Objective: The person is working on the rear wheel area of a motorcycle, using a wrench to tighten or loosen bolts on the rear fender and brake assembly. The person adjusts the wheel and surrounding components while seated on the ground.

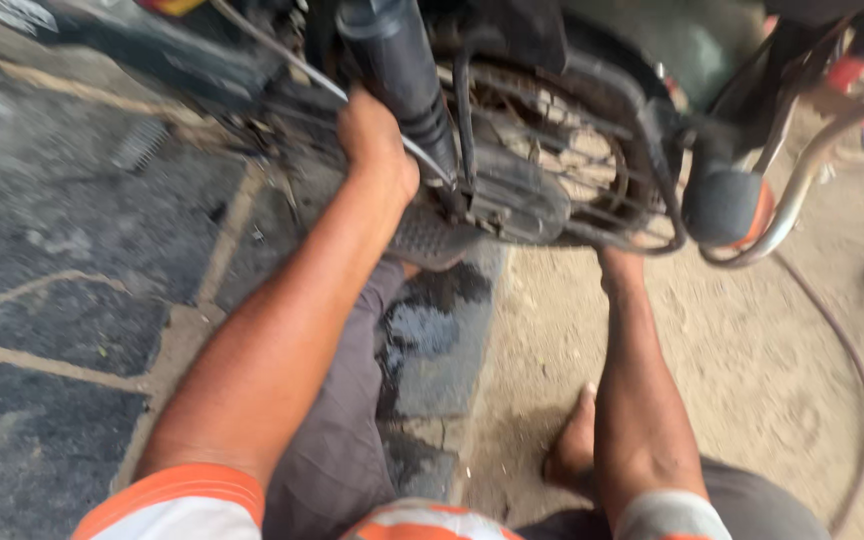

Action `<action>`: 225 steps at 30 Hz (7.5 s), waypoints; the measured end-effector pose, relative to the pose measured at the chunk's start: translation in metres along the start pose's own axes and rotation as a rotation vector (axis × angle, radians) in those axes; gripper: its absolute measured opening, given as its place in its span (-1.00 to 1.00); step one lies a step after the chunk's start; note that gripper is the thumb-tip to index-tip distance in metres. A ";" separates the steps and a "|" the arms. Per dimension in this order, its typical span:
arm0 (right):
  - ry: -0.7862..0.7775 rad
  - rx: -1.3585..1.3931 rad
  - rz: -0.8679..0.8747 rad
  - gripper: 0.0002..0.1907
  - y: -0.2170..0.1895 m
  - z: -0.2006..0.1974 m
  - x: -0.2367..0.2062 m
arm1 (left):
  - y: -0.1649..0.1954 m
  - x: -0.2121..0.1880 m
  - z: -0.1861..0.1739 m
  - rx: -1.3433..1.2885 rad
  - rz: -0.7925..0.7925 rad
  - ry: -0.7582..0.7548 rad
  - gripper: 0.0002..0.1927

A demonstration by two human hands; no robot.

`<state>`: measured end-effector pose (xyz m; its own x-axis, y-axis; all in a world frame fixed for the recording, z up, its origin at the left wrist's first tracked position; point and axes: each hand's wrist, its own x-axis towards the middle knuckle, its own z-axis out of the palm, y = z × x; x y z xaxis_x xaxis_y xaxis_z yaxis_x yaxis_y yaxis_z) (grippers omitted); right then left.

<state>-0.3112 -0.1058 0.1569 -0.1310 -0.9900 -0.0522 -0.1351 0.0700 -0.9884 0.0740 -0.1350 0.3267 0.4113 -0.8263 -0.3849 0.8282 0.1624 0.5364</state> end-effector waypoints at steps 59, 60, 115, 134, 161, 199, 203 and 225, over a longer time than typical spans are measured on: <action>0.146 -0.476 -0.331 -0.46 -0.014 -0.012 0.013 | 0.023 -0.025 0.004 0.019 -0.081 -0.187 -0.73; 0.157 -0.625 -0.390 -0.53 -0.018 -0.011 0.014 | 0.022 -0.024 0.003 0.001 -0.075 -0.221 -0.74; 0.060 -0.390 -0.427 -0.49 -0.003 -0.031 0.024 | 0.030 -0.028 0.011 0.052 -0.078 -0.197 -0.74; 0.062 -0.049 0.090 -0.55 0.019 -0.030 0.035 | 0.027 -0.023 0.003 0.069 -0.066 -0.166 -0.74; -0.037 -0.007 -0.082 -0.68 -0.046 -0.030 0.025 | 0.003 0.016 -0.017 -0.059 -0.059 -0.237 -0.52; 0.155 -0.254 -0.064 -0.44 -0.032 -0.028 0.043 | 0.030 0.035 -0.022 0.128 -0.199 -0.497 -0.43; 0.145 -0.482 -0.276 -0.25 -0.023 -0.026 0.029 | 0.025 0.000 0.000 0.013 -0.396 -0.365 -0.39; -0.090 -0.369 0.074 -0.78 0.023 -0.022 0.023 | 0.030 -0.009 0.001 0.122 -0.060 -0.415 -0.67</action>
<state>-0.3391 -0.1241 0.1361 -0.0696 -0.9862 -0.1499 -0.4747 0.1649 -0.8645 0.0950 -0.1235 0.3465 0.1548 -0.9832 -0.0969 0.7847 0.0627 0.6166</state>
